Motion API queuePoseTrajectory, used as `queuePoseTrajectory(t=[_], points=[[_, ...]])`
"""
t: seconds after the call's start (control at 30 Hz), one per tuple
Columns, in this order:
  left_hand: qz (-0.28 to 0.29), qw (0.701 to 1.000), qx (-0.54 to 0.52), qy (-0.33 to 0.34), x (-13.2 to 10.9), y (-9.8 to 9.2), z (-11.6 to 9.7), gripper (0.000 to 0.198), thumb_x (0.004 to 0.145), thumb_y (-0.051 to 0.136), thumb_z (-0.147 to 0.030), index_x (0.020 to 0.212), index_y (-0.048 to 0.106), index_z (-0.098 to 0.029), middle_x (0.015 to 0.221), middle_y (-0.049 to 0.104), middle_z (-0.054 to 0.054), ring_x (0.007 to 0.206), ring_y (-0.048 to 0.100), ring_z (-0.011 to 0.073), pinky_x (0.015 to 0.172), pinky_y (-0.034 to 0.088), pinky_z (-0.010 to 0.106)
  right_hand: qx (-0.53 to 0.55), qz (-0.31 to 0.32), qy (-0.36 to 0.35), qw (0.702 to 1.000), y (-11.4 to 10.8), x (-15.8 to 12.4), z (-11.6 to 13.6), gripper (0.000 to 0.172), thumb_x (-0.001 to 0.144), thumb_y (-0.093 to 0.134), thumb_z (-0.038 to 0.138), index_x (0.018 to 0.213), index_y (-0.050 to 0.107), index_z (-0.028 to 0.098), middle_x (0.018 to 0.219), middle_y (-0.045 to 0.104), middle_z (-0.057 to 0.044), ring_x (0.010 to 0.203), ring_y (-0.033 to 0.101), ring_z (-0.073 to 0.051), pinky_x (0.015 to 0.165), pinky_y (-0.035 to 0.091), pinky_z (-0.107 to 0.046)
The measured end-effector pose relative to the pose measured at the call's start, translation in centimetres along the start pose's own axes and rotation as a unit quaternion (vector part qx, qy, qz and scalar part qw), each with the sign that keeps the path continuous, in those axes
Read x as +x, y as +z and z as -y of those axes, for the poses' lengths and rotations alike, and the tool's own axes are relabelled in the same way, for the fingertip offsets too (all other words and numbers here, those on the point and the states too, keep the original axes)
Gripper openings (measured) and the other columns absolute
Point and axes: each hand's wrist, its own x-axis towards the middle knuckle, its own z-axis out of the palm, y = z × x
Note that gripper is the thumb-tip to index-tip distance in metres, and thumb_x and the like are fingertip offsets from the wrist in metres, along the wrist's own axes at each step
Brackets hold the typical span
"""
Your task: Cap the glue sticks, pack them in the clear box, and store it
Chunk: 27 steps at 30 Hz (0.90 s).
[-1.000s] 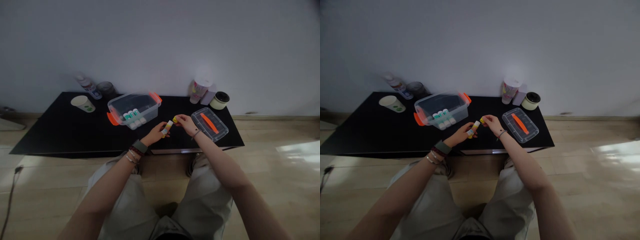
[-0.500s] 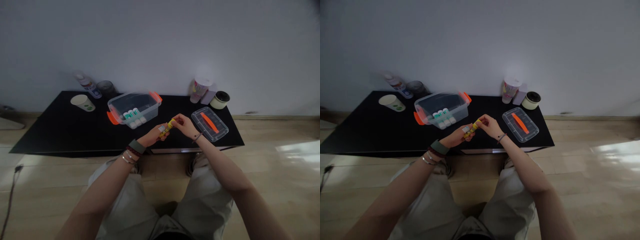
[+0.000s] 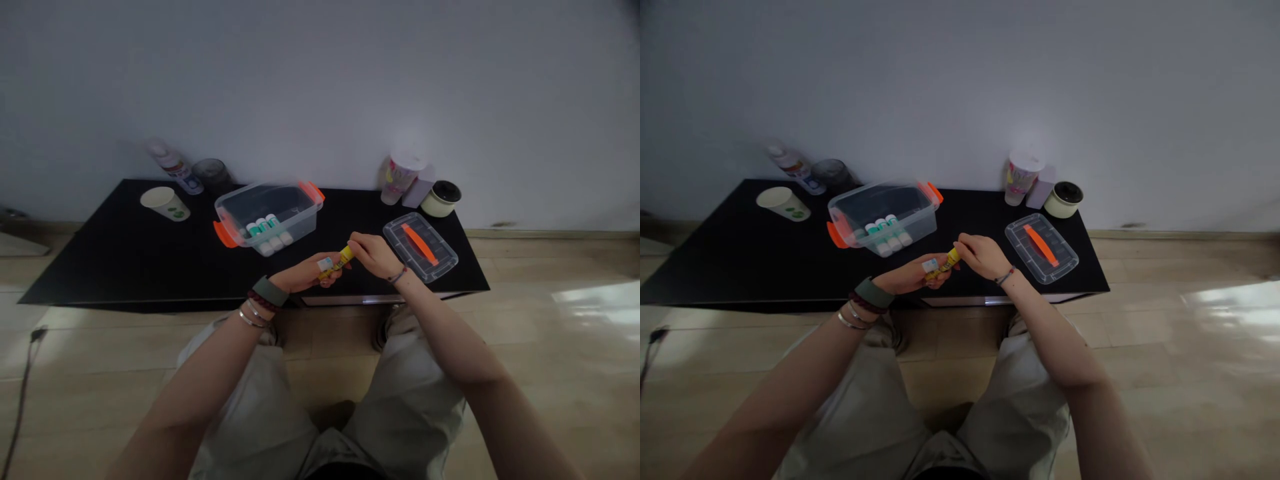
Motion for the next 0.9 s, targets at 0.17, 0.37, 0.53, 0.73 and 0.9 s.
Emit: queuePoseTrajectory(t=[0.17, 0.37, 0.53, 0.73, 0.9], points=[[-0.034, 0.995, 0.086, 0.040, 0.1, 0.5, 0.5, 0.050, 0.087, 0.056, -0.065, 0.097, 0.056, -0.016, 0.072, 0.045, -0.002, 0.054, 0.034, 0.0069, 0.048, 0.027, 0.021, -0.030, 0.014, 0.058, 0.998, 1.0, 0.2, 0.0, 0.040, 0.100, 0.031, 0.038, 0.065, 0.041, 0.021, 0.057, 0.042, 0.003, 0.053, 0.040, -0.011, 0.056, 0.025, -0.025], [-0.146, 0.928, 0.327, 0.098, 0.2, 0.7, 0.7, 0.034, 0.096, 0.044, -0.050, 0.088, 0.051, -0.018, 0.074, 0.052, 0.001, 0.061, 0.047, 0.0119, 0.056, 0.037, 0.025, -0.109, 0.014, 0.132, 0.985, 2.1, 0.4, 0.2, 0.043, 0.102, 0.031, 0.032, 0.068, 0.054, 0.019, 0.060, 0.051, 0.001, 0.056, 0.044, -0.012, 0.058, 0.022, -0.027], [-0.243, 0.821, 0.512, 0.069, -0.1, 1.4, 0.7, 0.024, 0.098, 0.042, -0.037, 0.103, 0.056, -0.019, 0.088, 0.066, 0.007, 0.078, 0.063, 0.0220, 0.069, 0.043, 0.031, -0.144, 0.020, 0.195, 0.970, 2.8, 0.8, 0.6, 0.045, 0.104, 0.031, 0.031, 0.075, 0.063, 0.019, 0.070, 0.064, -0.003, 0.064, 0.055, -0.015, 0.059, 0.024, -0.028], [-0.201, 0.898, 0.387, 0.065, 0.1, 1.1, 0.3, 0.028, 0.097, 0.041, -0.044, 0.092, 0.052, -0.019, 0.075, 0.058, 0.003, 0.063, 0.055, 0.0160, 0.059, 0.041, 0.027, -0.104, 0.002, 0.208, 0.973, 3.1, 1.4, 0.7, 0.049, 0.105, 0.029, 0.036, 0.074, 0.062, 0.019, 0.070, 0.063, -0.004, 0.066, 0.058, -0.016, 0.061, 0.030, -0.027], [-0.102, 0.975, 0.176, 0.091, 0.4, 1.8, -0.1, 0.039, 0.097, 0.037, -0.056, 0.089, 0.046, -0.019, 0.070, 0.046, -0.002, 0.053, 0.040, 0.0090, 0.049, 0.034, 0.022, -0.036, -0.068, 0.114, 0.990, 1.9, 1.4, 1.5, 0.040, 0.104, 0.024, 0.030, 0.107, 0.062, 0.019, 0.077, 0.064, -0.001, 0.062, 0.057, -0.013, 0.062, 0.036, -0.024]])
